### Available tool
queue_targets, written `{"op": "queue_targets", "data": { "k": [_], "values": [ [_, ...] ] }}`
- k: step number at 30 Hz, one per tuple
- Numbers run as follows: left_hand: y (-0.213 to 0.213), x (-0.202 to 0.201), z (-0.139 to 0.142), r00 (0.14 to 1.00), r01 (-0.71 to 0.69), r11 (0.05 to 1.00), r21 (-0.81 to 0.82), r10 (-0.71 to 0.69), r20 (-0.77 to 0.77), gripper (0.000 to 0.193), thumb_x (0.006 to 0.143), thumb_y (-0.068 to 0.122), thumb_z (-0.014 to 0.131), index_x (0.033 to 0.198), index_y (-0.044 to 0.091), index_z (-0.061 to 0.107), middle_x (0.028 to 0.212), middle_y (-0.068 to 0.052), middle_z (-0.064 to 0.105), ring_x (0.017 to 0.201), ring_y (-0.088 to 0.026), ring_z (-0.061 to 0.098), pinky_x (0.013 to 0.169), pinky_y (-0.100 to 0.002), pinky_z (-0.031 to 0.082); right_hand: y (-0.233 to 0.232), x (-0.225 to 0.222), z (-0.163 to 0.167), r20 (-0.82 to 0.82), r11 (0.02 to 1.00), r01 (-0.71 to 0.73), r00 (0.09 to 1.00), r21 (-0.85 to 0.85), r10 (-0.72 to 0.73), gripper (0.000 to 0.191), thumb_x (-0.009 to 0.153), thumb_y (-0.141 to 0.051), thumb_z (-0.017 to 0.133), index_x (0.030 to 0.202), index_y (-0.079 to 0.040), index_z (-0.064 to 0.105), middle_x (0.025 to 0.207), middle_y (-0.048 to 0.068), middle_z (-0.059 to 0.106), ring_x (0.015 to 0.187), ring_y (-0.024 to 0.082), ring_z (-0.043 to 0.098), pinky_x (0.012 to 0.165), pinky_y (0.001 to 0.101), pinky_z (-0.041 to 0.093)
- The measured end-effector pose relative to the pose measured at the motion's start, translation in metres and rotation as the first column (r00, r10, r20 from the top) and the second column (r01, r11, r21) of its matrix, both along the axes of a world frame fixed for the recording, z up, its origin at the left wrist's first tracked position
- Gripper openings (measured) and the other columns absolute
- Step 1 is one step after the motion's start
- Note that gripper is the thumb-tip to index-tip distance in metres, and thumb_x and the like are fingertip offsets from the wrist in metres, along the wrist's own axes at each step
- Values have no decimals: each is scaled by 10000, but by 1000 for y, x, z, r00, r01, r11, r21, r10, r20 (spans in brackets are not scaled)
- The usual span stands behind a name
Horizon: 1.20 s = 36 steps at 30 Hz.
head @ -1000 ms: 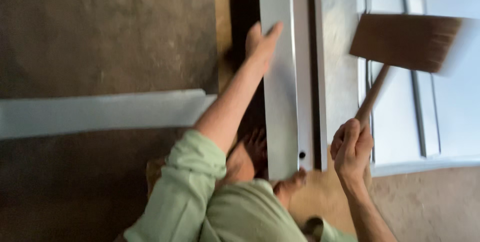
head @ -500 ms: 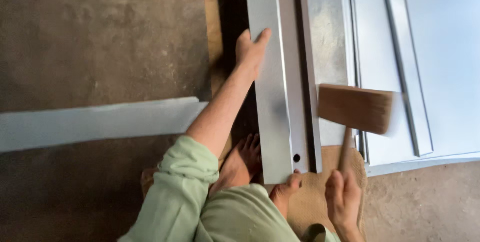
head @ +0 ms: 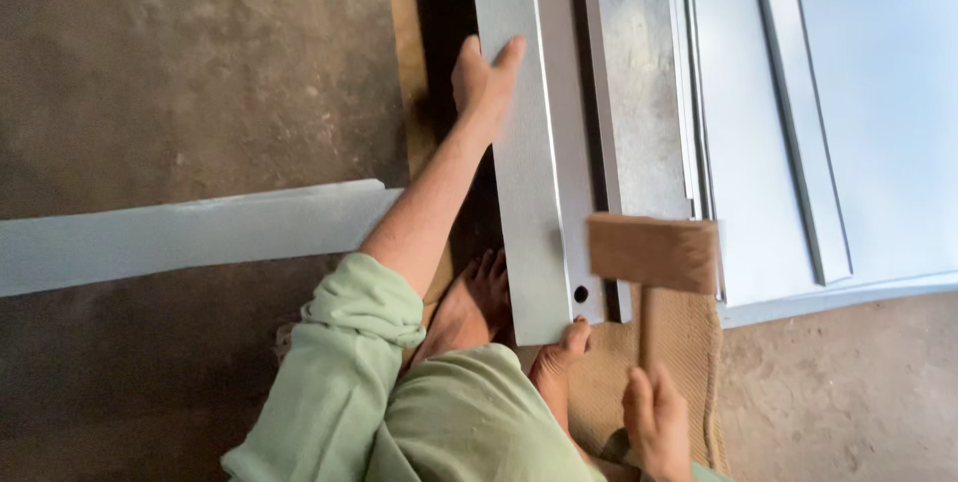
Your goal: The person sits on the floor and bends long galvanized metal strips by hand, positioning each strip over a metal form and hammering the edge with a wooden mallet to fold it. They reposition the strip repeatedly along its length and set finished strips aside near a stack of metal sheets.
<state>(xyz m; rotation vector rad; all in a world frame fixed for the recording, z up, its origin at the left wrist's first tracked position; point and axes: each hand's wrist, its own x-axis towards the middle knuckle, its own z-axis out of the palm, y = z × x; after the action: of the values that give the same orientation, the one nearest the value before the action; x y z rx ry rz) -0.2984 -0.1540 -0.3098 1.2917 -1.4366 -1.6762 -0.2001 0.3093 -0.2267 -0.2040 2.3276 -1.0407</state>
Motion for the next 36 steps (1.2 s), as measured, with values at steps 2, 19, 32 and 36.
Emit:
{"op": "queue_targets", "data": {
  "k": [2, 19, 32, 36],
  "values": [
    [-3, 4, 4, 998, 41, 998, -51, -38, 46, 481, 813, 424, 778, 1067, 30, 670, 1017, -119, 767, 903, -232, 743, 753, -402, 596, -13, -5, 5, 63, 966, 222, 974, -130, -216, 417, 1096, -331, 436, 791, -49, 479, 541, 16, 423, 404, 101, 341, 360, 287, 254],
    [-24, 17, 10, 951, 292, 957, -1, -290, 111, 519, 782, 515, 790, 913, 24, 688, 793, -97, 756, 600, -178, 739, 422, -339, 600, -159, -103, 6, -33, 969, -60, 998, -239, 53, 358, 1102, -379, 477, 895, -91, 519, 594, 17, 492, 462, 113, 459, 409, 333, 377],
    [-25, 18, 23, 945, 293, 955, -39, -282, 167, 588, 771, 571, 777, 876, 1, 677, 776, -122, 751, 566, -202, 727, 420, -372, 597, -248, -154, 10, -469, 928, -373, 815, 25, 340, 355, 1096, -401, 522, 892, -112, 552, 579, 32, 564, 472, 97, 525, 450, 277, 400],
    [-22, 22, 27, 908, 309, 950, -55, -277, 316, 628, 796, 590, 789, 895, -16, 656, 779, -147, 738, 567, -254, 705, 466, -386, 578, -263, -164, 15, -278, 952, -167, 956, -257, 93, 475, 1120, -437, 472, 933, -2, 508, 660, 150, 516, 531, 239, 498, 483, 442, 399]
  ]
}}
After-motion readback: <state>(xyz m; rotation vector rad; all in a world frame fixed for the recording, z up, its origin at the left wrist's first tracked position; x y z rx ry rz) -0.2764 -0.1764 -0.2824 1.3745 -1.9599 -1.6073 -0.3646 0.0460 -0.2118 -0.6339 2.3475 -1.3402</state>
